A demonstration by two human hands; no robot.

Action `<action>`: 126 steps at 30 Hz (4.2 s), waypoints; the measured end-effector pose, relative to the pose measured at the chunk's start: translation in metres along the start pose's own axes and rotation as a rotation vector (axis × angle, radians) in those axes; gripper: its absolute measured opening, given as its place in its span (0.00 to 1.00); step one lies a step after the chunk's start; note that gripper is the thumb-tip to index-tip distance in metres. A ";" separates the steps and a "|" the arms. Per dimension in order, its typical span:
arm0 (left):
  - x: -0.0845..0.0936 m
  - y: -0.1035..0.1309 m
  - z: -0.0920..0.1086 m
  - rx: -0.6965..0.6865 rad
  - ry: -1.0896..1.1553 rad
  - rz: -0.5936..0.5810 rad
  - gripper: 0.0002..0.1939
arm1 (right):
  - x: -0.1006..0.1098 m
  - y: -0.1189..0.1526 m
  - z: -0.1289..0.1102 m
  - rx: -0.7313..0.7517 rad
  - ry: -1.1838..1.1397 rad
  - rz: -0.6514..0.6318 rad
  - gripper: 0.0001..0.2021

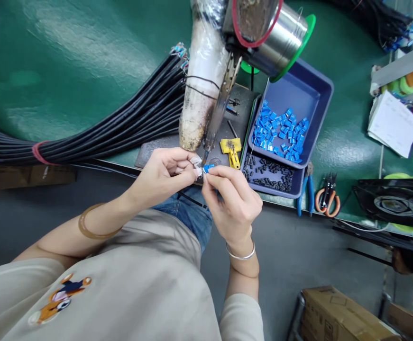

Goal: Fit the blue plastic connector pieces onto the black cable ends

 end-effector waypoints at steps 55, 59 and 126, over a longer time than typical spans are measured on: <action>0.152 0.074 0.070 -0.185 -1.898 -0.278 0.08 | -0.169 -0.057 -0.122 0.135 -0.114 -0.379 0.18; 0.192 0.085 0.087 -0.299 -1.968 -0.339 0.05 | -0.169 -0.058 -0.120 0.129 -0.125 -0.397 0.18; 0.015 0.041 -0.002 -0.053 -0.306 -0.139 0.15 | 0.028 0.034 0.011 -0.463 -0.265 -0.313 0.09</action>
Point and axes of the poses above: each hand's wrist, its own y-axis away from the middle knuckle, its own x-axis out of the back of the hand, z = x × y, the point moved 5 cm from there along -y, towards the middle knuckle, and after that the axes turned 12 degrees about y, right-handed, at the moved point
